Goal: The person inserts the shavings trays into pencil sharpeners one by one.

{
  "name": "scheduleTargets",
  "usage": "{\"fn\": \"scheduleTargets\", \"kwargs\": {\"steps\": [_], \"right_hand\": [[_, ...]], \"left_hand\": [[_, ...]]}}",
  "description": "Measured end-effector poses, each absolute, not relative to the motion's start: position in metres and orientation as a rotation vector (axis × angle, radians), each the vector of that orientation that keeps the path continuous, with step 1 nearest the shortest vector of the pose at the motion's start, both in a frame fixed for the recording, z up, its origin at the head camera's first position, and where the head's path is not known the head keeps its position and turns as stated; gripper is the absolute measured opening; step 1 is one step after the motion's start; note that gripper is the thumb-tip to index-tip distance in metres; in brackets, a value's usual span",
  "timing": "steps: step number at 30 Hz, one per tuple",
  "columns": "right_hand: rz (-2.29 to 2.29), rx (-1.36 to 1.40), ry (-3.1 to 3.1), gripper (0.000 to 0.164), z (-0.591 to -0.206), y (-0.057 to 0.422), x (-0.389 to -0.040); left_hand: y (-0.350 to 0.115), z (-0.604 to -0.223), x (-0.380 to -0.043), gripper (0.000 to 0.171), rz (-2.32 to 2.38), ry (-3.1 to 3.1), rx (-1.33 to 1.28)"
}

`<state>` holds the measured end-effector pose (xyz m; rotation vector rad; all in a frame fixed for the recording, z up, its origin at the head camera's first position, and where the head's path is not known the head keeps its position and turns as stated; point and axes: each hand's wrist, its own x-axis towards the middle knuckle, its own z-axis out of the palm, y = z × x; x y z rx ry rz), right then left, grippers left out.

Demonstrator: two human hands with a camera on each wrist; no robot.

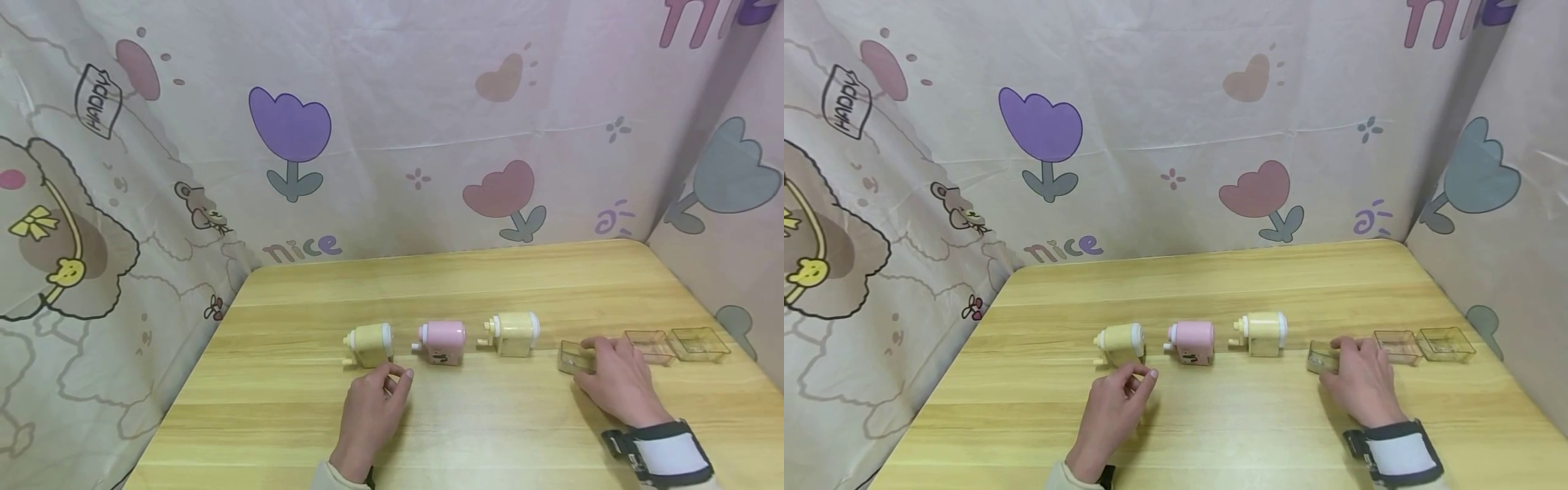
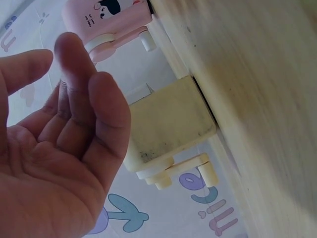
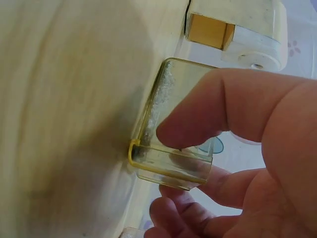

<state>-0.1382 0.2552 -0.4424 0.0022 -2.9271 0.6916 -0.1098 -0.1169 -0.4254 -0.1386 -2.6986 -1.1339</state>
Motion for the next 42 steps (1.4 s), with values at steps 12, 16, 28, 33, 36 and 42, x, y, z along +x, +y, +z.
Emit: {"fn": "scheduleTargets", "kwargs": {"steps": [12,16,28,33,36,42], "right_hand": [[0.802,0.076,-2.98,0.06,-0.442,0.253,-0.142],[0.814,0.111,-2.967,0.059,-0.442,0.251,-0.141],[0.874,0.233,-2.994,0.056,-0.441,0.248,-0.138],[0.889,0.263,-3.0,0.056,-0.443,0.246,-0.138],[0.892,0.268,-2.997,0.056,-0.444,0.244,-0.137],[0.897,0.306,-2.985,0.056,-0.444,0.241,-0.136]], "left_hand": [[-0.117,-0.426,-0.11,0.027,-1.139,-2.686,-0.155],[-0.117,-0.426,-0.11,0.026,-1.144,-2.682,-0.153],[-0.117,-0.425,-0.111,0.026,-1.152,-2.671,-0.147],[-0.117,-0.425,-0.111,0.025,-1.153,-2.664,-0.15],[-0.117,-0.425,-0.111,0.024,-1.157,-2.664,-0.146],[-0.118,-0.425,-0.111,0.024,-1.154,-2.659,-0.143]]}}
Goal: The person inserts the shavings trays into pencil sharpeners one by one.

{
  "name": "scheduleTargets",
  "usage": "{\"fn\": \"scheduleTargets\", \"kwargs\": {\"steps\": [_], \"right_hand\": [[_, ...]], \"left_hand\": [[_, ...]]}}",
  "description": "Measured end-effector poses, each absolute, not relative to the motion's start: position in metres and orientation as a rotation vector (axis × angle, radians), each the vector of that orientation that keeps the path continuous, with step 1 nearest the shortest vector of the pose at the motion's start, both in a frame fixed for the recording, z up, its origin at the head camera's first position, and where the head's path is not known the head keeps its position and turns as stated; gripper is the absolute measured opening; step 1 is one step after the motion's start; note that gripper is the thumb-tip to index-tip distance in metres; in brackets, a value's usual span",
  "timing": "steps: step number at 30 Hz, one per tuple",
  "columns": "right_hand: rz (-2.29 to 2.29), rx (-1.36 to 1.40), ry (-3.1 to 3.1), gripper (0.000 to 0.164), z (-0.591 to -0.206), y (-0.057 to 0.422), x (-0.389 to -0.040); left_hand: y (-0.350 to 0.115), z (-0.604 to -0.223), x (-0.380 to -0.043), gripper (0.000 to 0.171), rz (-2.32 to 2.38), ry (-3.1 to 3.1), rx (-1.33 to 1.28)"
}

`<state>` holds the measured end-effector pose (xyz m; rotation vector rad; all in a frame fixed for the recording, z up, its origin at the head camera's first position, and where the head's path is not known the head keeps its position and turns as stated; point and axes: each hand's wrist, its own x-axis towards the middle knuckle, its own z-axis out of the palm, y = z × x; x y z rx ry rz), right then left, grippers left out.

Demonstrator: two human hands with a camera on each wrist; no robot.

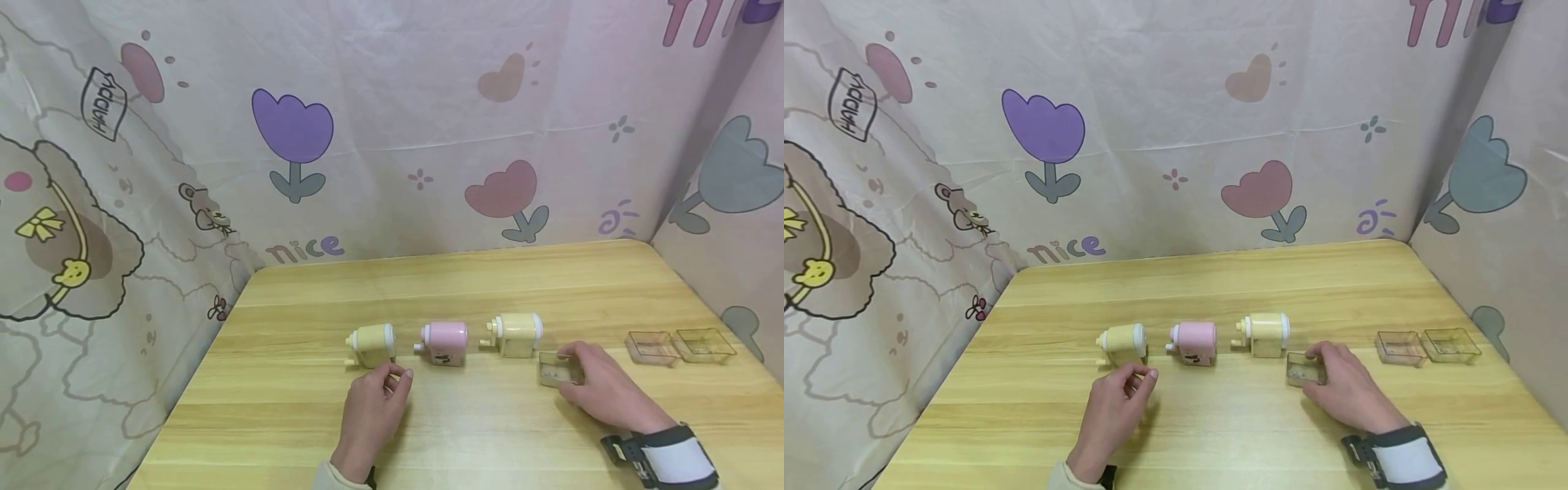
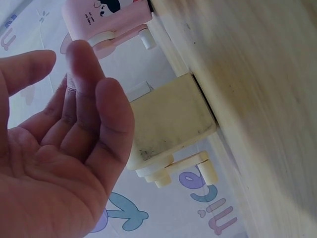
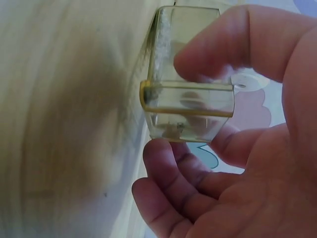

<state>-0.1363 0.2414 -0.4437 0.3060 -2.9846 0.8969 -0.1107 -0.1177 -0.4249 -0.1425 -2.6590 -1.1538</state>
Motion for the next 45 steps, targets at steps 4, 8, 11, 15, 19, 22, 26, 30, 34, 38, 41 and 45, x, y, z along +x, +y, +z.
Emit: {"fn": "scheduleTargets", "kwargs": {"steps": [4,8,11,15,19,22,26,30,34,38,41,45], "right_hand": [[0.911,0.369,-2.966,0.056,-0.443,0.24,-0.137],[0.943,0.42,-2.955,0.056,-0.443,0.239,-0.137],[0.962,0.445,-2.947,0.056,-0.443,0.238,-0.137],[0.973,0.467,-2.944,0.057,-0.443,0.236,-0.137],[0.991,0.497,-2.924,0.056,-0.444,0.234,-0.136],[1.003,0.523,-2.907,0.056,-0.445,0.232,-0.135],[1.028,0.541,-2.909,0.057,-0.448,0.23,-0.135],[1.055,0.553,-2.929,0.059,-0.448,0.228,-0.136],[1.068,0.569,-2.943,0.059,-0.447,0.227,-0.136],[1.067,0.596,-2.934,0.06,-0.447,0.225,-0.135],[1.065,0.616,-2.925,0.06,-0.448,0.224,-0.135],[1.054,0.623,-2.924,0.061,-0.447,0.222,-0.134]], "left_hand": [[-0.118,-0.425,-0.111,0.024,-1.15,-2.657,-0.145],[-0.118,-0.425,-0.111,0.023,-1.144,-2.652,-0.154],[-0.118,-0.425,-0.111,0.022,-1.144,-2.651,-0.157],[-0.118,-0.425,-0.111,0.022,-1.147,-2.65,-0.157],[-0.118,-0.425,-0.111,0.02,-1.139,-2.649,-0.145],[-0.118,-0.425,-0.111,0.018,-1.13,-2.647,-0.138],[-0.119,-0.425,-0.111,0.016,-1.113,-2.629,-0.122],[-0.12,-0.424,-0.111,0.021,-1.091,-2.596,-0.082],[-0.122,-0.422,-0.111,0.025,-1.087,-2.534,-0.059],[-0.126,-0.421,-0.113,0.026,-1.074,-2.47,-0.048],[-0.131,-0.419,-0.114,0.03,-1.05,-2.452,-0.017],[-0.143,-0.419,-0.117,0.042,-0.981,-2.46,-0.018]]}}
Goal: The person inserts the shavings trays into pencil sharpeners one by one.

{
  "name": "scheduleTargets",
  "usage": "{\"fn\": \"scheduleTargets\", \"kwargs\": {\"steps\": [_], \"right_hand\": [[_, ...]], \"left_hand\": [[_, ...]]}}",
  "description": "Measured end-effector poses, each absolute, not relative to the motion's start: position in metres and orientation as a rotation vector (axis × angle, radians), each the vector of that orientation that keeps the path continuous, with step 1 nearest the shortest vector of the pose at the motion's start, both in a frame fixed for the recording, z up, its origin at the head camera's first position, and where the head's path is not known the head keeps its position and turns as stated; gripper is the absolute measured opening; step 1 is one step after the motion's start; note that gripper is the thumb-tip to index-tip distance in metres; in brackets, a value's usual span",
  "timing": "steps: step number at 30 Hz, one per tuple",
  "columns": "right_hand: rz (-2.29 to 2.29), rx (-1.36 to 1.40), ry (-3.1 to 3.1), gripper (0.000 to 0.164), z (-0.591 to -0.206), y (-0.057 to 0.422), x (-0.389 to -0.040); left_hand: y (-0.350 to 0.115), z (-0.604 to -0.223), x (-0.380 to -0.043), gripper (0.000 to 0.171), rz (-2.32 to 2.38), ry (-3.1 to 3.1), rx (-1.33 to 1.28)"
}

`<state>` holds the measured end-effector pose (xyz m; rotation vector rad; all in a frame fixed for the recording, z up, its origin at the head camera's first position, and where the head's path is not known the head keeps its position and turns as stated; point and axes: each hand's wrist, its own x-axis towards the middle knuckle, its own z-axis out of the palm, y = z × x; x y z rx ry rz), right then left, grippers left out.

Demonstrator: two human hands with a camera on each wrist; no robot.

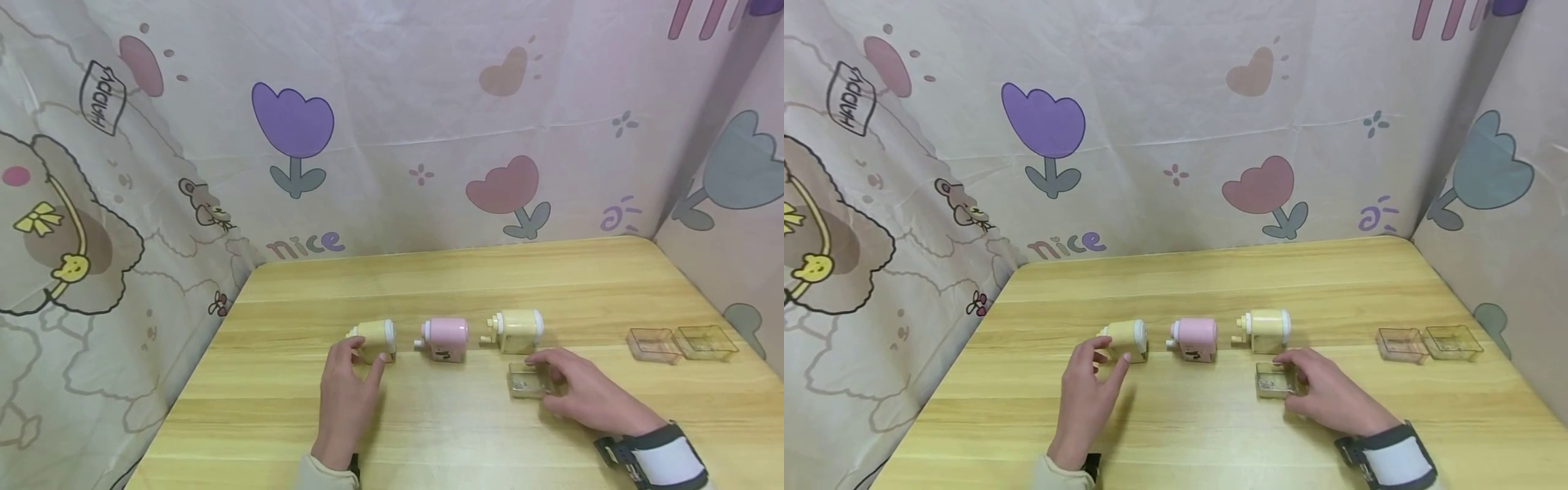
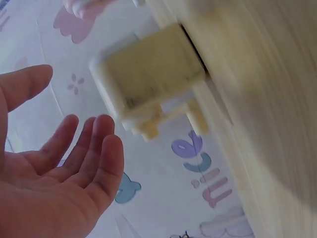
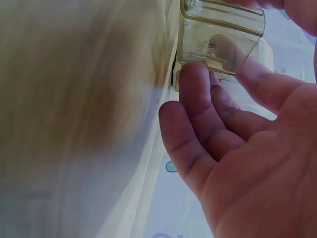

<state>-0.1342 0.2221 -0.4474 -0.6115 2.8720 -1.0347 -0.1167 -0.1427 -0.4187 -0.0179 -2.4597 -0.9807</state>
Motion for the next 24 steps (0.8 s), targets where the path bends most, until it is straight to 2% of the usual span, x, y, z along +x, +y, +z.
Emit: {"fn": "scheduleTargets", "kwargs": {"steps": [7,9,24], "right_hand": [[-1.025,-0.598,2.871,0.061,-0.446,0.221,-0.134],[-1.022,-0.592,2.872,0.061,-0.445,0.221,-0.134],[-1.009,-0.592,2.872,0.059,-0.446,0.222,-0.134]], "left_hand": [[-0.158,-0.422,-0.125,0.077,-0.845,-2.58,-0.162],[-0.159,-0.424,-0.128,0.082,-0.811,-2.647,-0.173],[-0.157,-0.431,-0.128,0.069,-0.84,-2.726,-0.151]]}}
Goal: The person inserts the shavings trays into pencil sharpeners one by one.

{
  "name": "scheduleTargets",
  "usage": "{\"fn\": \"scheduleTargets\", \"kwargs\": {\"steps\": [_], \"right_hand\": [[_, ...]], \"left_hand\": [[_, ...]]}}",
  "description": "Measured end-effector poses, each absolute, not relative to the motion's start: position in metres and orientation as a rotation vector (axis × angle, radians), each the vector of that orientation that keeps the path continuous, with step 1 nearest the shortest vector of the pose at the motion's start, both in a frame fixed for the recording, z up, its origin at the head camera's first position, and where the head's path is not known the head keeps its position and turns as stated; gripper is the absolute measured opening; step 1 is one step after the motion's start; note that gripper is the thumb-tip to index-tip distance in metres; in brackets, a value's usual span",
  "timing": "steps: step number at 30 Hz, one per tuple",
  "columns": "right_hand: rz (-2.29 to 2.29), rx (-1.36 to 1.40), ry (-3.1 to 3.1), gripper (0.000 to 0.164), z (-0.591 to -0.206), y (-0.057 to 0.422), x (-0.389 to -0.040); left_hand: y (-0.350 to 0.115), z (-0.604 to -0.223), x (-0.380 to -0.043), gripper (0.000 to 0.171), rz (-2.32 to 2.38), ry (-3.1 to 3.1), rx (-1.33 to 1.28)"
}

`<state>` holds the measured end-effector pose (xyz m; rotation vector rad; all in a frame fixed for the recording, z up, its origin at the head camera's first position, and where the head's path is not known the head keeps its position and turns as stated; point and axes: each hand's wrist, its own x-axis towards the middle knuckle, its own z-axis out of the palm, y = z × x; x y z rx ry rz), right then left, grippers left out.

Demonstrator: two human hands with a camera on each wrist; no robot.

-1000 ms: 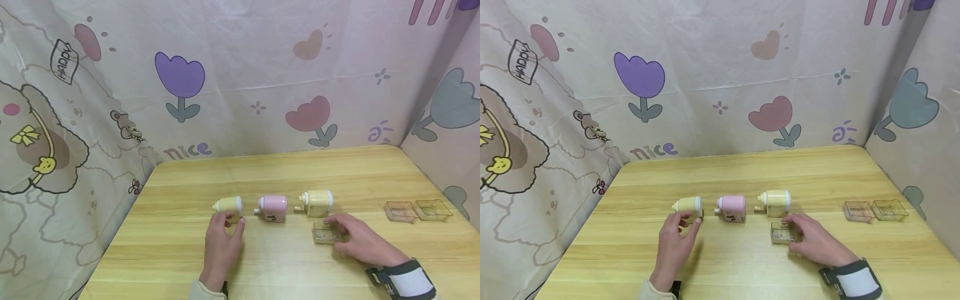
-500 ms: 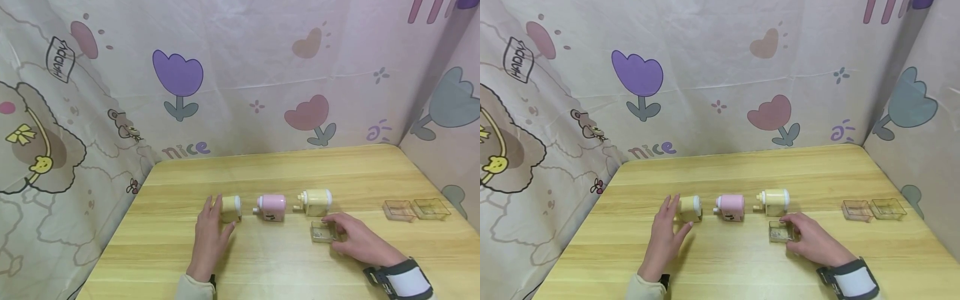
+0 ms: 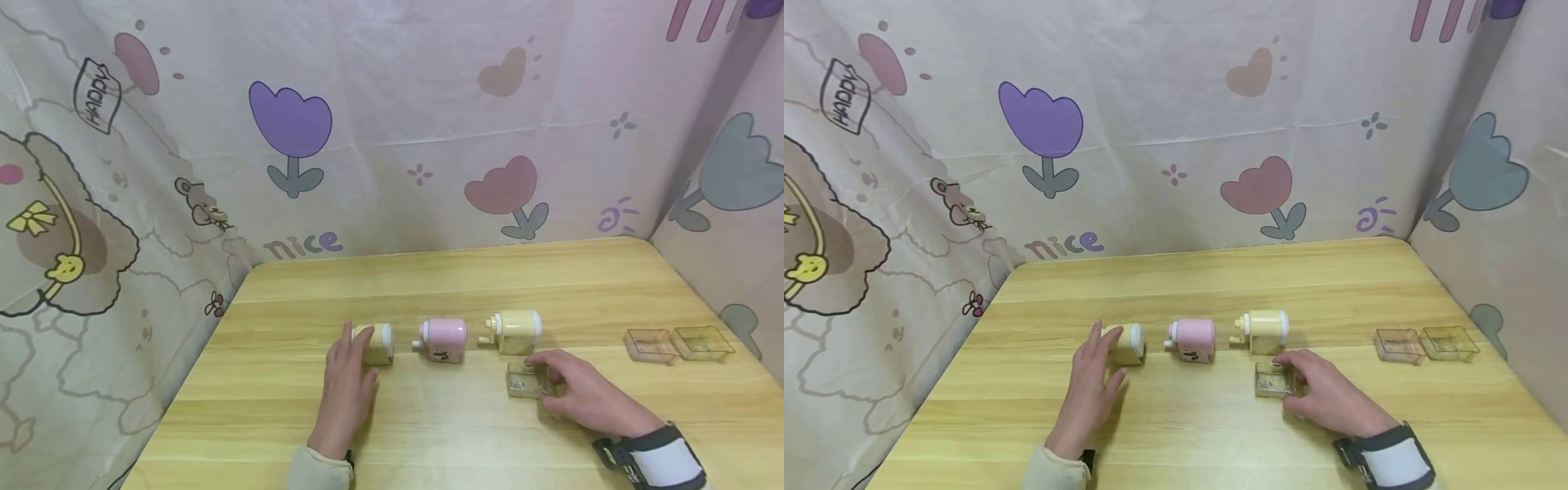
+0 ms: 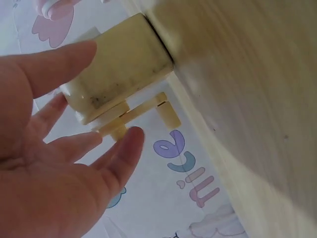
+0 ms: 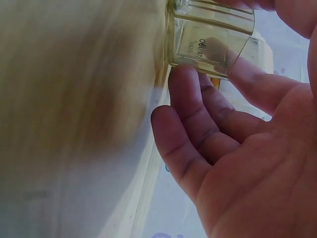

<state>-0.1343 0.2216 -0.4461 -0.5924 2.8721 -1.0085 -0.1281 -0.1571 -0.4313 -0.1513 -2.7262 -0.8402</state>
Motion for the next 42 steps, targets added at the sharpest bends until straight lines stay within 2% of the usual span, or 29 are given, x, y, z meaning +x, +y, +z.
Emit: {"fn": "scheduleTargets", "kwargs": {"steps": [6,13,34,42], "right_hand": [[-1.013,-0.608,2.87,0.059,-0.447,0.221,-0.134],[-1.008,-0.626,2.878,0.06,-0.446,0.221,-0.135],[-1.014,-0.612,2.864,0.059,-0.445,0.223,-0.133],[-1.017,-0.621,2.857,0.06,-0.443,0.222,-0.134]], "left_hand": [[-0.158,-0.43,-0.128,0.058,-0.827,-2.683,-0.101],[-0.16,-0.43,-0.13,0.047,-0.774,-2.574,-0.18],[-0.128,-0.419,-0.106,0.049,-0.99,-2.692,-0.583],[-0.118,-0.425,-0.105,0.049,-0.977,-2.681,-0.565]]}}
